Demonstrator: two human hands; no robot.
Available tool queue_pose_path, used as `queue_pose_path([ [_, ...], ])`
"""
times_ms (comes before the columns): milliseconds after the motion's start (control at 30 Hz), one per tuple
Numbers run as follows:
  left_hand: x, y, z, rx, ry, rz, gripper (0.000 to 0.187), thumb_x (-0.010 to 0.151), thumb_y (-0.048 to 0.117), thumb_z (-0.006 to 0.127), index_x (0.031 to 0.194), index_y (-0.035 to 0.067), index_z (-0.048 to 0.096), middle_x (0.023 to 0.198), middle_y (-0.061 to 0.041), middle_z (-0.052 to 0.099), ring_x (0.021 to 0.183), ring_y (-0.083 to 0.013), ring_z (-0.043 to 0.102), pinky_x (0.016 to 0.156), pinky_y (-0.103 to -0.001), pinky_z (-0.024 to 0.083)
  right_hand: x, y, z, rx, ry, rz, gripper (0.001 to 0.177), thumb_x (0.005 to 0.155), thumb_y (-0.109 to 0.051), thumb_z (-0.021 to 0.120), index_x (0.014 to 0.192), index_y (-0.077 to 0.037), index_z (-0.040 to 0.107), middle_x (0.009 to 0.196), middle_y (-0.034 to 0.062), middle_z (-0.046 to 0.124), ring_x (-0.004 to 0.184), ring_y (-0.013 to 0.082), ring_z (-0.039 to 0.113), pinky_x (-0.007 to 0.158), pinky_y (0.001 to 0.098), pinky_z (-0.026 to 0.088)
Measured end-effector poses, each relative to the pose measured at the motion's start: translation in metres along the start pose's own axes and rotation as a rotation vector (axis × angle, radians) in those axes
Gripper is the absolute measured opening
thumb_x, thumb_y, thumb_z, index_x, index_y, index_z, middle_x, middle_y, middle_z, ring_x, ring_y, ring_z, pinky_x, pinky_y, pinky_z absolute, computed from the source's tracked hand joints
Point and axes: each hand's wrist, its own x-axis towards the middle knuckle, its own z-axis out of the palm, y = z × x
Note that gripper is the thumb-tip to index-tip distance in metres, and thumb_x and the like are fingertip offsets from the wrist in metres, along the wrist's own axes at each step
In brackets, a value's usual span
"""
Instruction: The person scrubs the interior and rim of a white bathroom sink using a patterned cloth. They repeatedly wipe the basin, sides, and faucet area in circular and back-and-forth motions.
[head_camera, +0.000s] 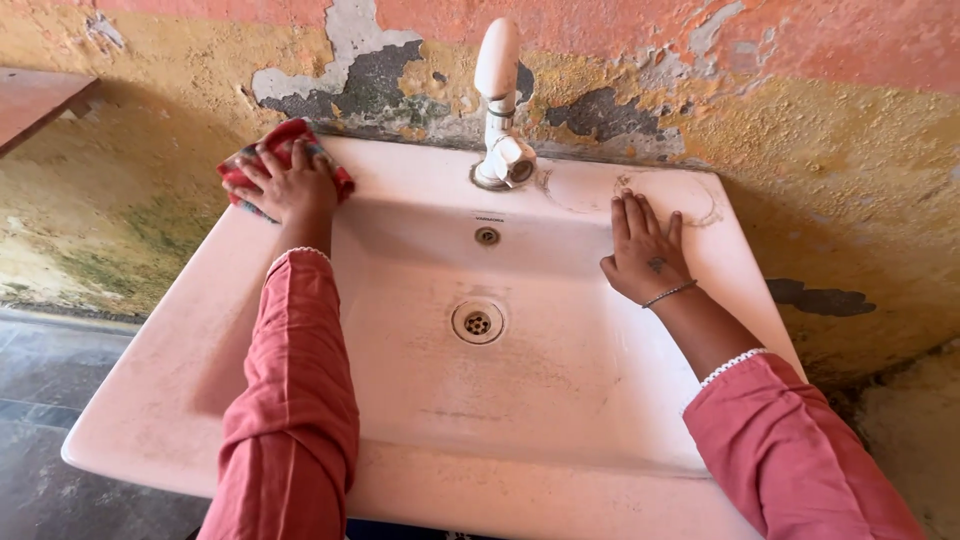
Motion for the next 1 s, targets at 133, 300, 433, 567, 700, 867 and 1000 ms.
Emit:
queue_pose_path([
  [133,-0.021,0.053,0.006,0.029,-0.202,-0.001,0.117,0.076,0.069,0.071,0.165,0.028,0.007,0.169,-0.021,-0.006,0.149,-0.0523,-0.014,0.111,-0.079,-0.004,-0.002,-0.001,0.003,-0.009,-0.008,0.003,0.086,0.089,-0.035,0.053,0.160,-0.004,0.015,0.169,0.0135,0.011,0.156,0.0283,0.011,0.118,0.0672,0.009],
  [300,-0.118,0.160,0.014,-0.091,-0.168,0.275,0.060,0.102,0.058,0.030,0.158,0.039,0.026,0.174,-0.012,-0.001,0.159,-0.0481,-0.013,0.122,-0.076,-0.005,-0.001,0.004,-0.002,0.043,-0.032,-0.017,0.087,0.090,-0.039,0.054,0.160,-0.007,0.013,0.170,0.0115,0.008,0.156,0.0266,0.009,0.119,0.0648,0.008],
  [433,-0.084,0.111,-0.011,-0.023,-0.192,0.265,0.062,0.103,0.060,0.024,0.161,0.037,0.020,0.173,-0.011,0.000,0.158,-0.0447,-0.010,0.121,-0.074,-0.007,-0.002,0.011,0.000,0.065,-0.031,-0.034,0.087,0.090,-0.039,0.053,0.160,-0.009,0.011,0.170,0.0100,0.007,0.156,0.0245,0.008,0.120,0.0629,0.007],
  [567,-0.029,0.020,-0.029,0.045,-0.145,0.064,0.063,0.105,0.061,0.020,0.163,0.036,0.019,0.174,-0.012,0.003,0.158,-0.0425,-0.007,0.120,-0.073,-0.009,0.000,0.012,0.008,0.033,-0.015,-0.025,0.088,0.090,-0.038,0.052,0.162,-0.010,0.011,0.171,0.0088,0.008,0.157,0.0237,0.008,0.121,0.0620,0.008],
  [700,-0.008,-0.045,-0.037,0.056,-0.133,-0.159,0.064,0.107,0.063,0.016,0.165,0.035,0.017,0.175,-0.013,0.006,0.159,-0.0402,-0.003,0.119,-0.073,-0.011,0.001,0.009,0.010,-0.007,-0.008,-0.040,0.094,0.091,-0.046,0.052,0.162,-0.006,0.005,0.171,0.0118,0.006,0.156,0.0272,0.006,0.119,0.0653,0.007],
  [867,-0.013,-0.004,-0.017,0.066,-0.106,-0.067,0.072,0.103,0.062,0.023,0.164,0.028,0.007,0.170,-0.013,-0.003,0.154,-0.0413,-0.010,0.113,-0.075,-0.007,0.000,-0.001,0.004,-0.053,-0.033,-0.031,0.111,0.087,-0.066,0.053,0.160,-0.002,-0.002,0.168,0.0147,0.002,0.155,0.0287,0.001,0.115,0.0696,0.004],
  [1000,-0.069,0.111,0.014,0.121,-0.195,0.213,0.097,0.098,0.064,0.048,0.166,0.016,-0.002,0.169,-0.021,-0.009,0.152,-0.0454,-0.015,0.113,-0.076,-0.003,-0.003,-0.003,0.001,-0.031,0.005,-0.046,0.116,0.084,-0.070,0.054,0.160,-0.001,0.000,0.169,0.0145,0.001,0.156,0.0283,0.001,0.116,0.0692,0.002],
])
